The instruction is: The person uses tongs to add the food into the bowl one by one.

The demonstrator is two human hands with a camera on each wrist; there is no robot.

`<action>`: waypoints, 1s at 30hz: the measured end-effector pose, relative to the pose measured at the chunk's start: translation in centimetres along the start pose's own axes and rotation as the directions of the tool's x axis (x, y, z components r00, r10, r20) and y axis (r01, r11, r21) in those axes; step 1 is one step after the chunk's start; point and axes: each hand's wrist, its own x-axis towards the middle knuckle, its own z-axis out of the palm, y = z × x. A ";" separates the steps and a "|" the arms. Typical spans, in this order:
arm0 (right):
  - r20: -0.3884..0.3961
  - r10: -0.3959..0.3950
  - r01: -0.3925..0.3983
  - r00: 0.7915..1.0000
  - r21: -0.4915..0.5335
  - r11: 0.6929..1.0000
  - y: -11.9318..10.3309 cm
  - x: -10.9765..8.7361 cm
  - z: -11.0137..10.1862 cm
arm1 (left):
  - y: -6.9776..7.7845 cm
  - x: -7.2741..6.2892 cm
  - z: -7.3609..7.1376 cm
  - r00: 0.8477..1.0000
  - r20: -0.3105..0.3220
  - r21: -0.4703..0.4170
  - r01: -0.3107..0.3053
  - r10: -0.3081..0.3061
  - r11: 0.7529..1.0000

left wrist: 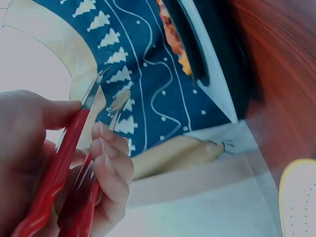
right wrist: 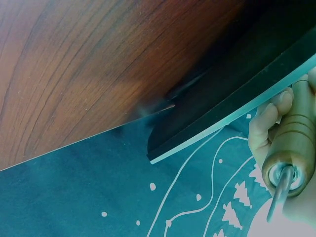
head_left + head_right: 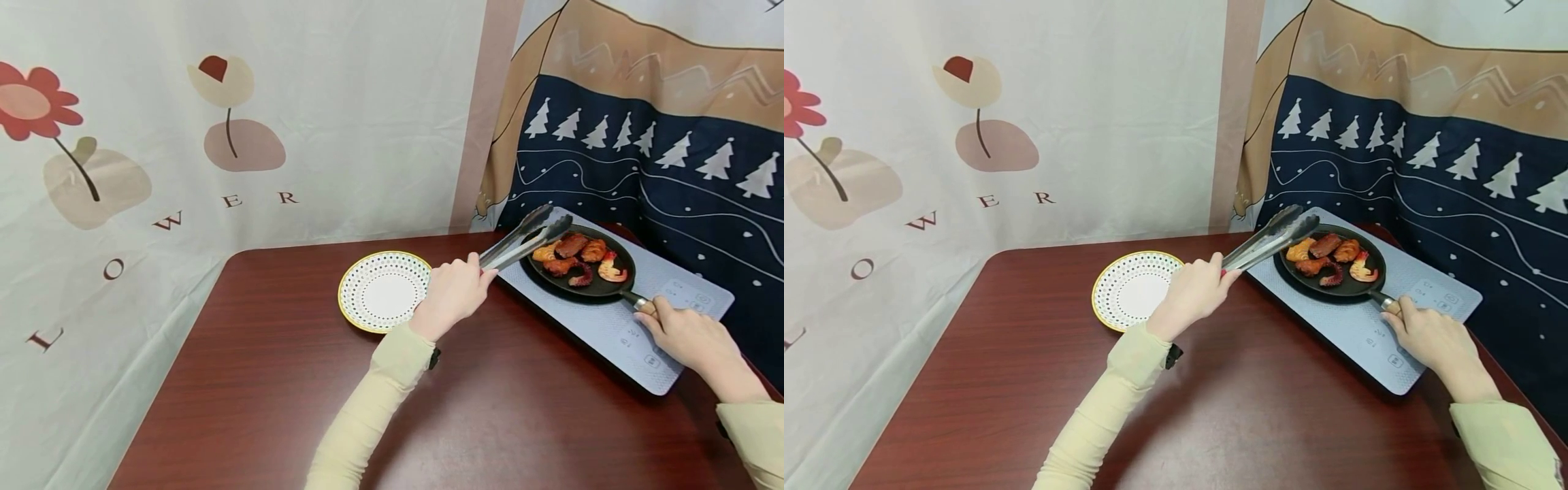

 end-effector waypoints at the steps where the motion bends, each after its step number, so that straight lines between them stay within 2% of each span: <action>1: -0.002 -0.002 0.002 1.000 0.000 1.000 0.0 0.0 0.0 | -0.4 -0.2 0.1 1.000 -0.022 0.004 0.001 -0.001 1.000; 6: -0.013 -0.012 0.012 1.000 -0.008 1.000 0.1 0.0 0.1 | -2.5 -1.4 0.6 0.996 -0.082 0.021 0.022 -0.020 1.000; 10: -0.004 -0.012 0.011 1.000 -0.012 1.000 0.1 0.1 -0.1 | -4.0 -2.4 1.0 0.996 -0.067 -0.010 0.051 -0.051 0.999; 17: 0.002 -0.005 0.005 1.000 -0.012 1.000 0.1 0.0 0.0 | -7.2 -4.3 2.1 0.989 -0.090 -0.036 0.117 -0.120 0.992; 25: 0.012 0.002 -0.001 1.000 -0.017 1.000 0.1 0.0 0.1 | -11.5 -7.0 3.6 0.979 -0.028 0.017 0.205 -0.204 0.979; 30: 0.020 0.007 -0.007 1.000 -0.022 1.000 0.1 0.1 0.0 | -13.6 -8.4 4.2 0.966 -0.001 0.063 0.256 -0.257 0.965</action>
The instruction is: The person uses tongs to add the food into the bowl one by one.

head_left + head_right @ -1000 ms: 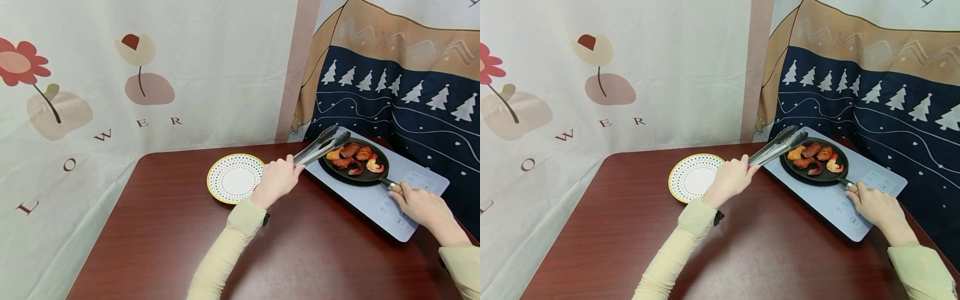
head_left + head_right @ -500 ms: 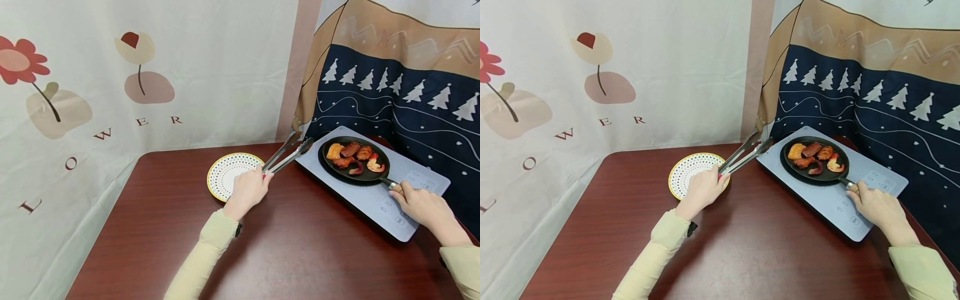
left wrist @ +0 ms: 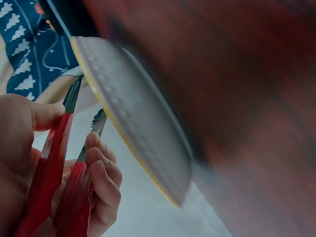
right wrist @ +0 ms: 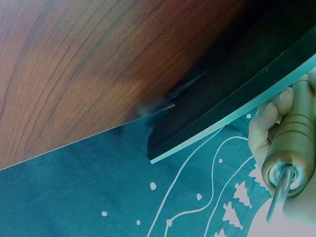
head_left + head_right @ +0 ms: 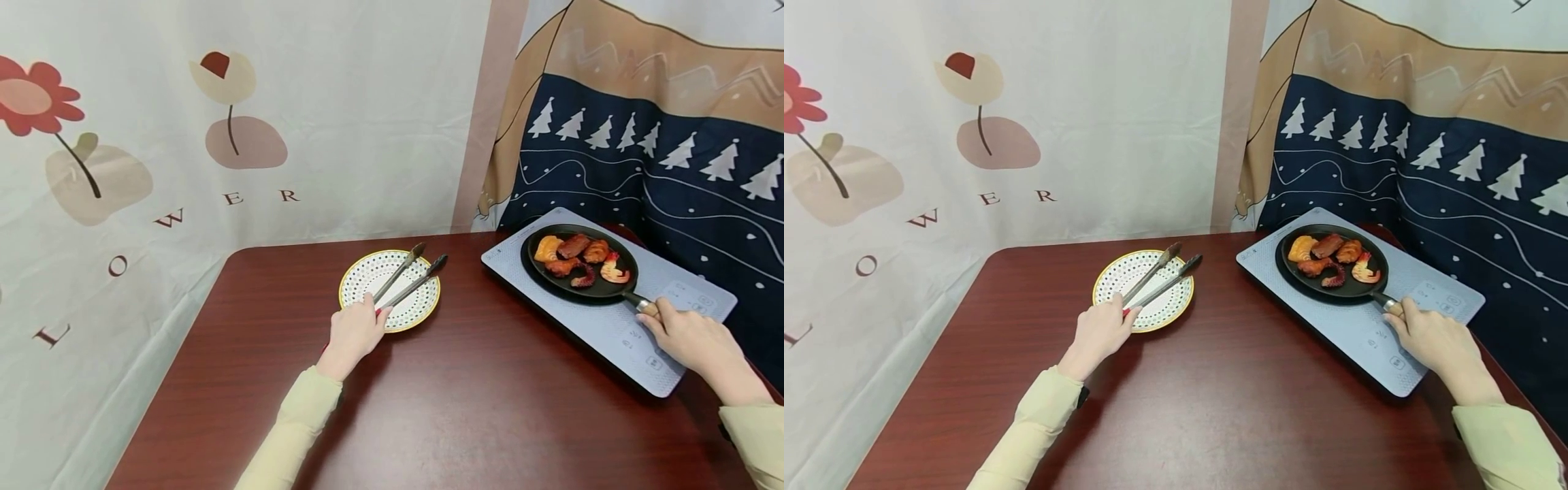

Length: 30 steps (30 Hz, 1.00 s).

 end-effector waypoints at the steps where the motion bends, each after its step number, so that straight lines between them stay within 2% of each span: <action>1: -0.001 0.000 0.000 1.000 0.001 1.000 0.0 0.0 0.0 | -0.4 -0.1 0.1 1.000 -0.001 0.002 0.007 -0.007 1.000; 6: 0.006 0.001 -0.001 1.000 0.005 1.000 0.0 -0.1 -0.1 | -1.6 -0.5 0.3 0.999 -0.004 -0.009 0.038 -0.038 0.999; 14: 0.000 -0.003 0.003 1.000 0.005 1.000 -0.1 -0.2 -0.1 | -2.7 -0.9 0.6 0.997 -0.010 -0.032 0.075 -0.075 0.997; 30: 0.020 0.009 -0.009 1.000 0.008 1.000 -0.2 -0.1 -0.3 | -3.0 -1.2 0.3 0.992 0.069 -0.016 0.109 -0.108 0.994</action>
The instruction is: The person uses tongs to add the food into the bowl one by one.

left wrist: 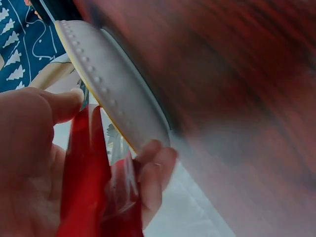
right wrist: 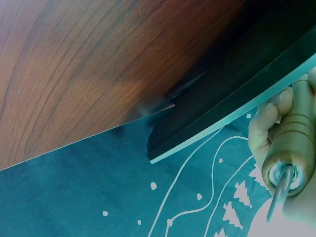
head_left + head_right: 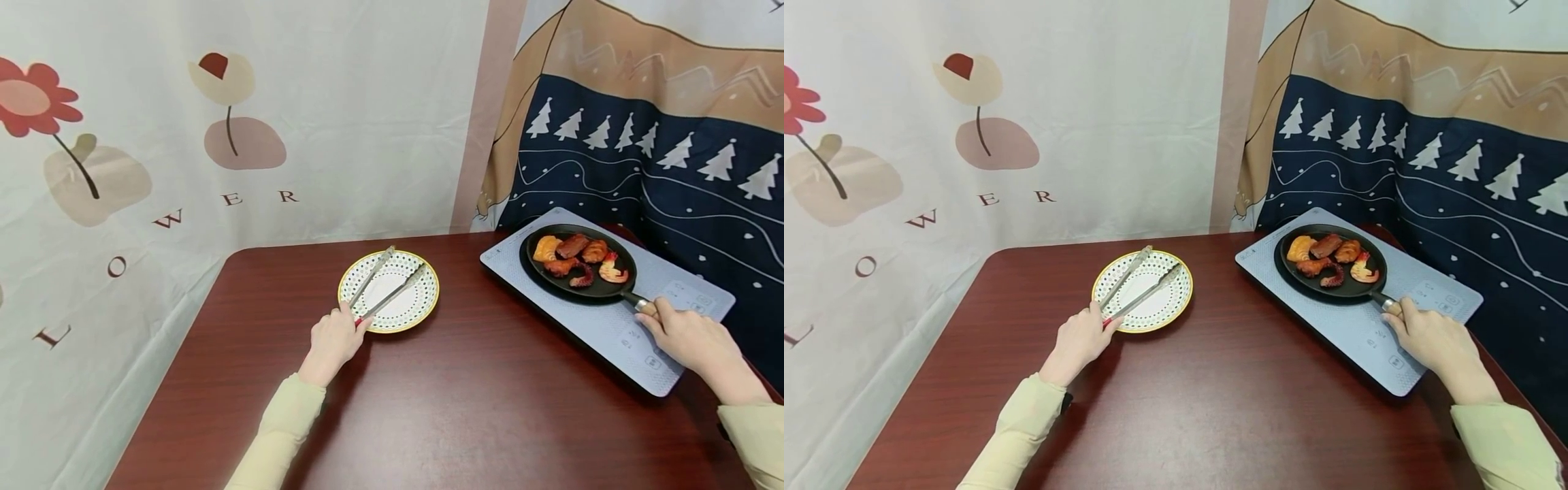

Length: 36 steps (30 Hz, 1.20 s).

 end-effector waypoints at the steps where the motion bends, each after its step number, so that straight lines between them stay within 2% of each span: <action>1: 0.000 -0.001 0.001 1.000 0.000 1.000 0.0 0.0 0.0 | 0.0 0.0 0.0 1.000 -0.001 0.003 -0.001 0.001 1.000; 6: -0.009 -0.006 0.006 1.000 0.002 1.000 -0.2 0.0 -0.1 | 0.1 -0.1 -0.3 1.000 -0.006 0.022 -0.005 0.005 1.000; 14: -0.028 -0.021 0.021 0.999 0.009 1.000 -0.1 -0.1 0.1 | 0.3 0.0 -0.4 1.000 0.021 0.013 0.021 -0.021 1.000; 22: -0.029 -0.023 0.023 0.999 0.005 1.000 -0.1 0.2 0.0 | 0.5 -0.1 -0.9 0.999 -0.049 0.006 0.010 -0.010 1.000; 27: -0.025 -0.004 0.004 1.000 -0.008 1.000 0.0 0.3 0.0 | 0.4 -0.2 -1.6 0.996 -0.085 0.036 -0.013 0.016 0.999; 32: -0.119 0.048 -0.057 0.992 -0.074 0.996 -0.5 0.2 -0.5 | 0.7 -0.3 -2.8 0.980 -0.183 0.013 -0.070 0.071 0.997; 34: -0.202 0.067 -0.084 0.977 -0.077 0.994 -1.2 0.2 -0.9 | 1.1 -0.1 -3.3 0.975 -0.205 -0.025 -0.089 0.082 0.996; 36: -0.262 0.089 -0.103 0.961 -0.040 0.994 -2.3 0.4 -1.7 | 1.8 0.2 -3.9 0.976 -0.199 -0.056 -0.102 0.089 0.993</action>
